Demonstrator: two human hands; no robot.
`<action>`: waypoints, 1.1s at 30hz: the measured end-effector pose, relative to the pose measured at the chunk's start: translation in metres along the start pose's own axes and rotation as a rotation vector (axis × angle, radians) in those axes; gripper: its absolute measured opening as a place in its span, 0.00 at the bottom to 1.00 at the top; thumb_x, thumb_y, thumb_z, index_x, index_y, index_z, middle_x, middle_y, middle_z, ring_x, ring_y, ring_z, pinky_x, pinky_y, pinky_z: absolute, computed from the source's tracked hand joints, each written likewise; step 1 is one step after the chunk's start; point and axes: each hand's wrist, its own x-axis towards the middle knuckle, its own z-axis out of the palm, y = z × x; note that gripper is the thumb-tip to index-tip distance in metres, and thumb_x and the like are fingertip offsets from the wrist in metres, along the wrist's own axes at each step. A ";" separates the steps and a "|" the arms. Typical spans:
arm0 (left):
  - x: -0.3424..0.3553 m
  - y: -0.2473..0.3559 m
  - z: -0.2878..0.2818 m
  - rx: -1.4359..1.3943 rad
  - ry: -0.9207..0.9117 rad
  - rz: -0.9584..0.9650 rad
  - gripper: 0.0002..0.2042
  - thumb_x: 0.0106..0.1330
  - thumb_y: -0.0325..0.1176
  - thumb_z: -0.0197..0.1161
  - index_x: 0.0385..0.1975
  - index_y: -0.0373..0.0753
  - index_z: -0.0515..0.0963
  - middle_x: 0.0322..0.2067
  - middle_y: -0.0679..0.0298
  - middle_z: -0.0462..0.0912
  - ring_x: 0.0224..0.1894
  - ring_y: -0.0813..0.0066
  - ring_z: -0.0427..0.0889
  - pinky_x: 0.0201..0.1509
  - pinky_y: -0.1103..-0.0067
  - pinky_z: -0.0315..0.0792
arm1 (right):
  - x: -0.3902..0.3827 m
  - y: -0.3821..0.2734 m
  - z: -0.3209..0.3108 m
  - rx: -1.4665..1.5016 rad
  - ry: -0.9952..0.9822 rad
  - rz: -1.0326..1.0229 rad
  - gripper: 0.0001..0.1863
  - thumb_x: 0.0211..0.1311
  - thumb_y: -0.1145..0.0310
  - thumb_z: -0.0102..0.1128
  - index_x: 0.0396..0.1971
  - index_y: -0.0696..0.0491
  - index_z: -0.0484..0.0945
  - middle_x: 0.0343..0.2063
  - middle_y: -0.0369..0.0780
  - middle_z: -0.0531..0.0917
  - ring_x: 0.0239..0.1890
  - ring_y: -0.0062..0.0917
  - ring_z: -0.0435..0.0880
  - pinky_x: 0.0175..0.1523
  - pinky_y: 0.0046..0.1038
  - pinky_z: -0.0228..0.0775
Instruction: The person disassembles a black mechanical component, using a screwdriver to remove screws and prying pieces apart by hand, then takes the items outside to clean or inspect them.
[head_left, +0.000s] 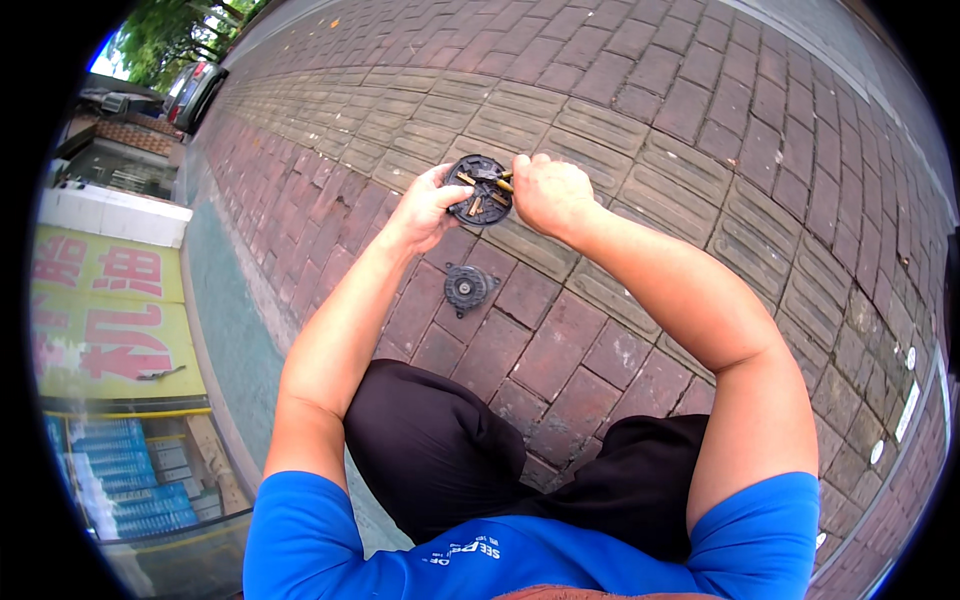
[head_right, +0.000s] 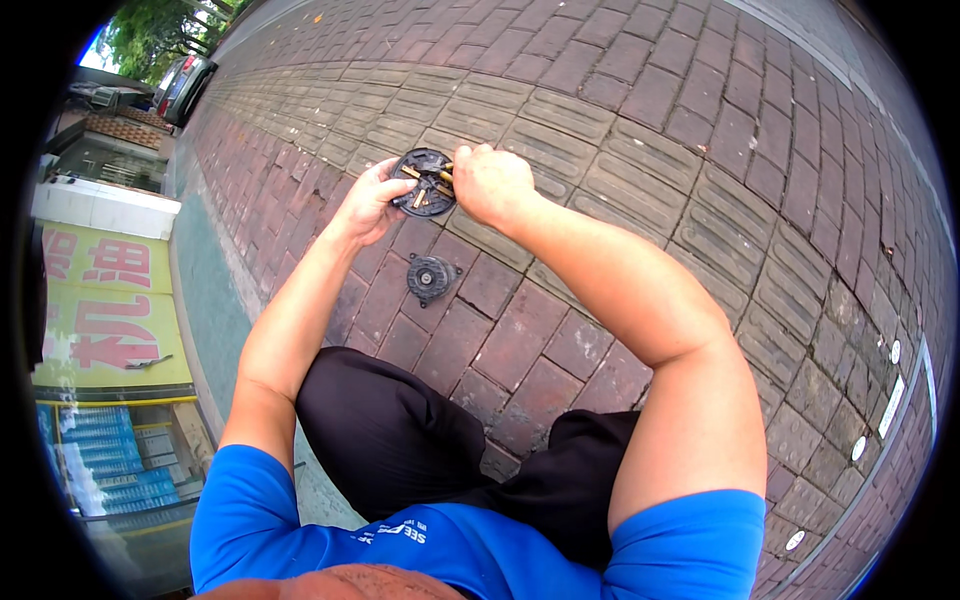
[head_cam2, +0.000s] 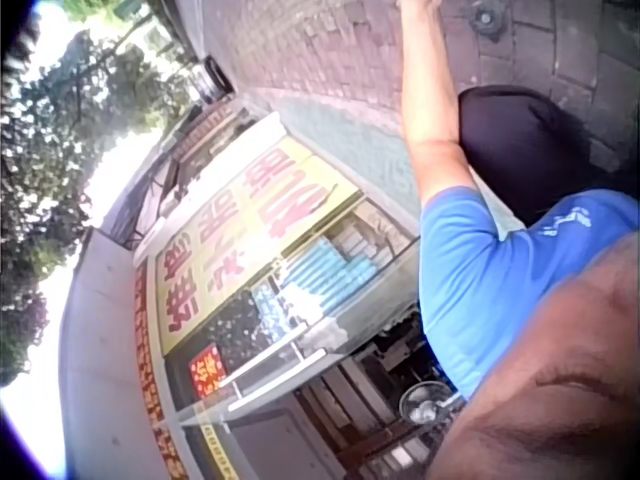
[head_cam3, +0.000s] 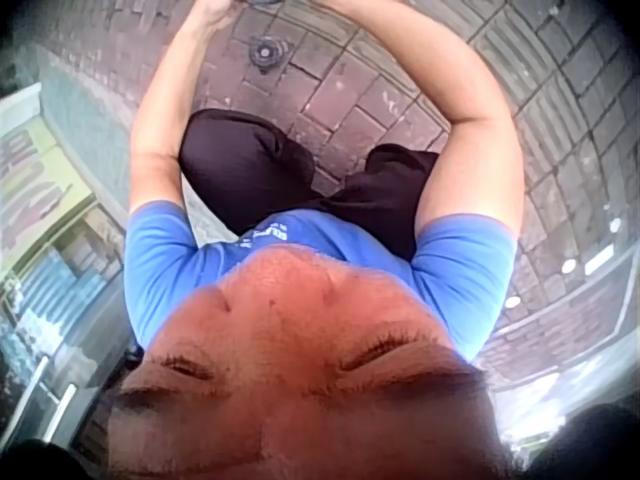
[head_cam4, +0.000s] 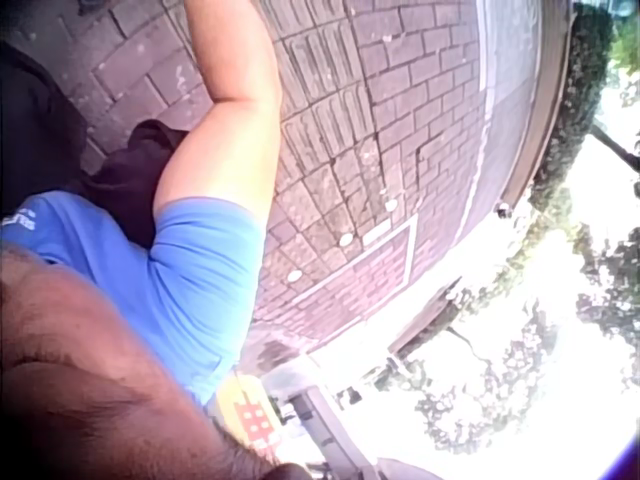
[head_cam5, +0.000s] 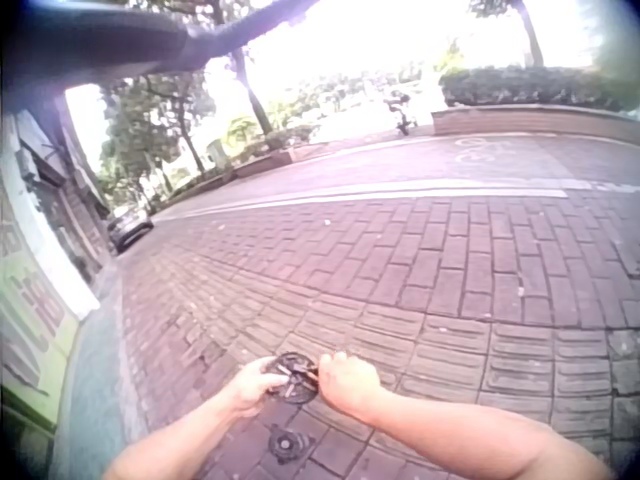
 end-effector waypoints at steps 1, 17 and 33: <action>-0.001 0.002 0.002 0.003 0.002 -0.004 0.19 0.61 0.21 0.59 0.54 0.32 0.70 0.42 0.60 0.81 0.39 0.75 0.85 0.40 0.77 0.83 | 0.000 0.000 -0.001 0.016 -0.027 0.008 0.14 0.66 0.65 0.46 0.42 0.58 0.76 0.41 0.51 0.83 0.45 0.42 0.85 0.47 0.39 0.78; -0.001 -0.009 -0.008 0.413 0.051 0.154 0.28 0.56 0.19 0.55 0.61 0.28 0.66 0.48 0.58 0.79 0.48 0.75 0.78 0.53 0.80 0.73 | 0.006 0.005 0.026 0.416 -0.300 0.048 0.21 0.66 0.55 0.54 0.32 0.61 0.83 0.35 0.55 0.84 0.43 0.46 0.84 0.48 0.42 0.75; -0.001 -0.007 -0.002 0.106 0.071 0.084 0.25 0.59 0.17 0.55 0.59 0.28 0.67 0.47 0.58 0.78 0.45 0.74 0.80 0.50 0.78 0.77 | 0.001 -0.006 0.028 0.197 -0.063 0.053 0.20 0.63 0.60 0.56 0.45 0.62 0.72 0.43 0.55 0.80 0.47 0.47 0.82 0.52 0.43 0.74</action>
